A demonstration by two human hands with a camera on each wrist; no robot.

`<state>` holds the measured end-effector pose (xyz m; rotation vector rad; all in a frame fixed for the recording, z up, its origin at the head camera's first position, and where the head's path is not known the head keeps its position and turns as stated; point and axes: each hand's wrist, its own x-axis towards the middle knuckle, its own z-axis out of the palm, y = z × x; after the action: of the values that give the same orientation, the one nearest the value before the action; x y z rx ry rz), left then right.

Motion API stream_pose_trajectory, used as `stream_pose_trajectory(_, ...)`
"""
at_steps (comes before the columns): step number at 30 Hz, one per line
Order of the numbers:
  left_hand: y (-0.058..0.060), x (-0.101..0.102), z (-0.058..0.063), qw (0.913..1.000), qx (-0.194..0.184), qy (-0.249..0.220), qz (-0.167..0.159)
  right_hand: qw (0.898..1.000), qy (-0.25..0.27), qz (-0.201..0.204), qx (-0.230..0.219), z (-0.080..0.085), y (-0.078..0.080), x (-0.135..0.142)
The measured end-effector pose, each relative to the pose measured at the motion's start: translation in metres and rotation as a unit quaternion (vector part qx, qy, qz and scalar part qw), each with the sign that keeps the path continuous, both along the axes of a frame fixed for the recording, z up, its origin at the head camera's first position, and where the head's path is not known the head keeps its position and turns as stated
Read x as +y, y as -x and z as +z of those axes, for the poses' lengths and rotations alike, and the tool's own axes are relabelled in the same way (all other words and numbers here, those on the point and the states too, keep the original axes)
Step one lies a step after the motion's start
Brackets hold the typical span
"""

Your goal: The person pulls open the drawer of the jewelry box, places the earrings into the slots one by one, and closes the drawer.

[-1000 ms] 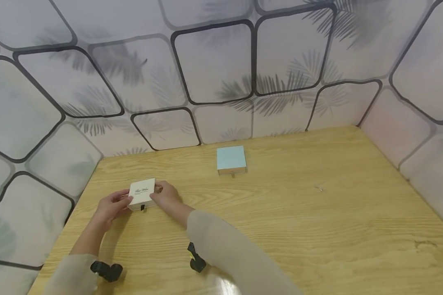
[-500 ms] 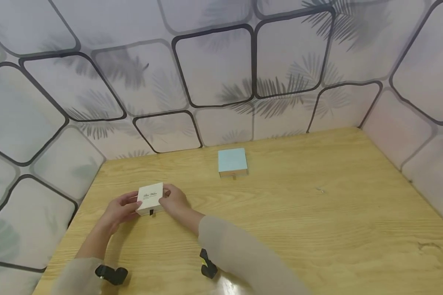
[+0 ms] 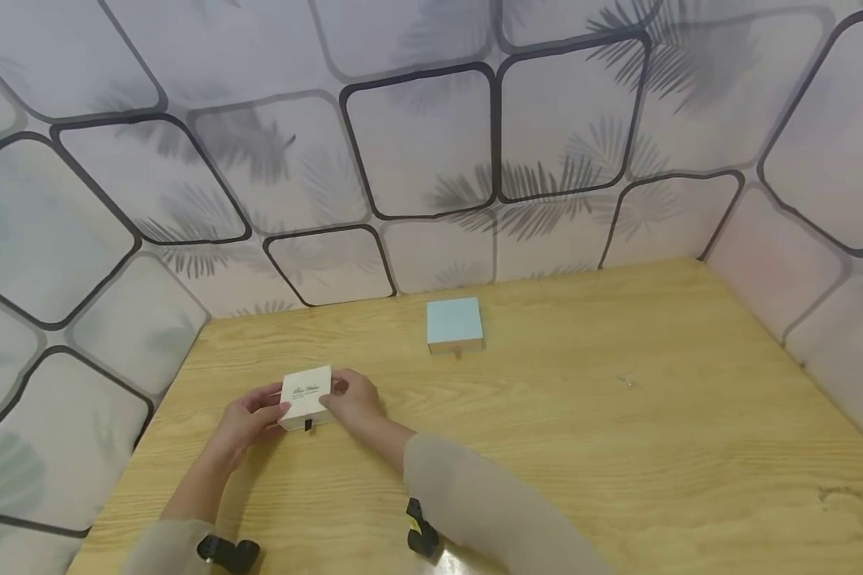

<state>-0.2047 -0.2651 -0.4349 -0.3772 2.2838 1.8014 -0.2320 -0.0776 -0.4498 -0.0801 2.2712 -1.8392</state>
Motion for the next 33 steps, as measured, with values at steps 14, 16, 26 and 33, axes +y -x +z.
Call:
stream_pose_trajectory(14,-0.006,0.016,-0.005,0.9996,0.007,-0.010,0.026,0.999,0.034,-0.003,-0.020,-0.003,-0.004,0.015)
stream_pose_trajectory(16,-0.007,0.020,-0.005,0.9996,0.007,-0.011,0.025,0.998,0.050,-0.003,-0.031,-0.003,-0.004,0.019)
stream_pose_trajectory(26,-0.010,0.035,-0.008,0.9993,0.011,-0.024,0.027,0.992,0.099,0.002,-0.080,-0.003,-0.006,0.037)
stream_pose_trajectory(33,-0.010,0.043,-0.009,0.9992,0.017,-0.030,0.020,0.992,0.096,0.011,-0.080,-0.002,-0.008,0.047)
